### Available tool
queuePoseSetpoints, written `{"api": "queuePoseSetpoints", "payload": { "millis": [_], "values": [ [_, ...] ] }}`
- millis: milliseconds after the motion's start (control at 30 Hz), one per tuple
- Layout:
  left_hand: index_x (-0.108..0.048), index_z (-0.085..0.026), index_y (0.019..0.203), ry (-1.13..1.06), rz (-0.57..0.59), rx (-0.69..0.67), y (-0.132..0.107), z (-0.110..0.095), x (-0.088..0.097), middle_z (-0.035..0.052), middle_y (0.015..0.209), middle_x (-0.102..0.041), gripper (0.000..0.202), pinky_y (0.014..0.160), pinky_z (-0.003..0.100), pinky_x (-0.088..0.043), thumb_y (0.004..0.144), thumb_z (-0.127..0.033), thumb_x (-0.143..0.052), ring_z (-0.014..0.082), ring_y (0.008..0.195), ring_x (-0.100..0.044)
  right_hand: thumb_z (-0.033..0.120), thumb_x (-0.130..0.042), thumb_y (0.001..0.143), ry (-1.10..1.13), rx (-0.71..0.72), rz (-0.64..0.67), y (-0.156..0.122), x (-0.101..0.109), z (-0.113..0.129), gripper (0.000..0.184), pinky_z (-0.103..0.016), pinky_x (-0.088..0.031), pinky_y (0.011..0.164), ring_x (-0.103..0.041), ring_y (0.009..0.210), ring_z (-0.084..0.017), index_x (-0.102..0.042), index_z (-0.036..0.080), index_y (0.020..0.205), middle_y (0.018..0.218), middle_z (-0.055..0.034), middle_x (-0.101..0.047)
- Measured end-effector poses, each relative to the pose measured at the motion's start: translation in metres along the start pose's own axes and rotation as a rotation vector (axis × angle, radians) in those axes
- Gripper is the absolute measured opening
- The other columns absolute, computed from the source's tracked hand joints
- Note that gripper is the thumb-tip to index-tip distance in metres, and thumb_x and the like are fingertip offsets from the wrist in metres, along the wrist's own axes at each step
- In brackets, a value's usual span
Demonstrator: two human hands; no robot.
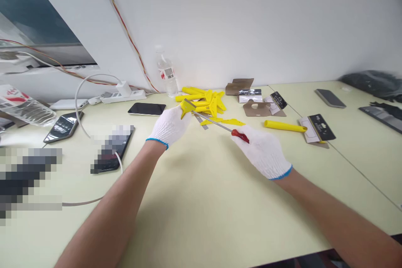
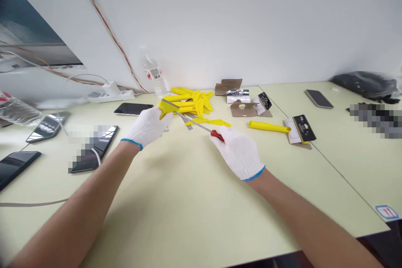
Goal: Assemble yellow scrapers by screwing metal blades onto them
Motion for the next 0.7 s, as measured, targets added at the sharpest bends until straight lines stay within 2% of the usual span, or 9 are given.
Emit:
{"api": "queuePoseSetpoints", "payload": {
  "millis": [100,133,200,267,333,400,533,600,700],
  "values": [
    [-0.07,-0.018,0.094,0.003,0.004,0.007,0.0,0.0,-0.001,0.0135,0.089,-0.075,0.036,0.065,0.032,-0.04,0.099,-0.045,-0.048,0.0252,0.076,-0.066,0.041,-0.049,0.106,0.074,-0.007,0.034,0.001,0.0,-0.001,0.032,-0.031,-0.034,0.064,-0.06,0.077,-0.02,-0.07,0.02,0.094,0.089,-0.0073,-0.069],
    [-0.071,-0.018,0.094,0.003,0.008,0.008,0.0,0.0,-0.001,0.0138,0.088,-0.074,0.036,0.066,0.032,-0.041,0.099,-0.045,-0.048,0.0257,0.077,-0.067,0.045,-0.049,0.106,0.181,-0.054,0.126,0.002,-0.002,-0.004,0.035,-0.03,-0.035,0.062,-0.058,0.073,-0.019,-0.069,0.02,0.092,0.083,-0.0057,-0.066],
    [-0.072,-0.018,0.096,-0.005,0.019,0.013,0.0,0.0,-0.002,0.0138,0.087,-0.074,0.036,0.068,0.033,-0.043,0.099,-0.045,-0.049,0.0272,0.079,-0.068,0.056,-0.047,0.105,0.496,-0.232,0.427,0.002,-0.011,-0.011,0.042,-0.028,-0.031,0.052,-0.043,0.057,-0.014,-0.067,0.021,0.093,0.07,0.0001,-0.053],
    [-0.074,-0.019,0.1,-0.016,0.028,0.027,0.0,0.0,-0.002,0.0135,0.085,-0.073,0.035,0.071,0.034,-0.046,0.099,-0.045,-0.051,0.0286,0.082,-0.07,0.066,-0.049,0.101,0.819,-0.43,0.699,-0.001,-0.017,-0.013,0.046,-0.026,-0.02,0.044,-0.023,0.049,-0.011,-0.064,0.023,0.098,0.067,0.0053,-0.04],
    [-0.075,-0.02,0.105,-0.028,0.026,0.038,0.0,0.0,-0.002,0.0133,0.083,-0.072,0.035,0.075,0.035,-0.048,0.098,-0.045,-0.053,0.0299,0.086,-0.071,0.069,-0.055,0.097,0.983,-0.517,0.814,-0.003,-0.018,-0.012,0.046,-0.025,-0.012,0.042,-0.013,0.048,-0.009,-0.06,0.023,0.096,0.068,0.0072,-0.037],
    [-0.076,-0.02,0.108,-0.034,0.019,0.039,-0.001,-0.001,-0.002,0.0134,0.083,-0.072,0.035,0.078,0.037,-0.049,0.098,-0.045,-0.053,0.0315,0.09,-0.072,0.063,-0.064,0.094,0.887,-0.491,0.712,0.0,-0.016,-0.014,0.042,-0.025,-0.015,0.043,-0.019,0.048,-0.008,-0.054,0.023,0.087,0.067,0.0063,-0.042],
    [-0.076,-0.021,0.106,-0.054,0.01,0.031,-0.003,-0.003,-0.002,0.0135,0.084,-0.073,0.032,0.08,0.038,-0.05,0.097,-0.043,-0.055,0.0326,0.094,-0.073,0.048,-0.068,0.095,0.302,-0.207,0.189,0.006,-0.002,-0.013,0.028,-0.029,-0.039,0.06,-0.056,0.065,-0.017,-0.066,0.021,0.088,0.078,-0.0024,-0.067],
    [-0.075,-0.02,0.105,-0.065,0.004,0.034,-0.003,-0.003,-0.002,0.0139,0.086,-0.074,0.031,0.079,0.037,-0.05,0.097,-0.042,-0.055,0.032,0.093,-0.073,0.045,-0.06,0.102,0.052,-0.057,0.035,0.003,0.0,-0.006,0.029,-0.032,-0.039,0.066,-0.064,0.077,-0.021,-0.074,0.021,0.097,0.088,-0.0065,-0.073],
    [-0.075,-0.018,0.103,-0.087,-0.003,0.042,-0.002,-0.004,-0.001,0.0139,0.087,-0.074,0.032,0.079,0.036,-0.049,0.098,-0.041,-0.054,0.0305,0.092,-0.072,0.043,-0.047,0.11,-0.17,0.058,-0.073,-0.001,-0.002,-0.002,0.039,-0.033,-0.033,0.064,-0.066,0.078,-0.022,-0.077,0.019,0.105,0.095,-0.0105,-0.074]
  ]
}}
Point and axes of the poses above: each hand's wrist, its own y-axis towards the middle knuckle, its own x-axis out of the back of the hand, z = x × y, the point moved 5 cm from there along y, towards the middle knuckle
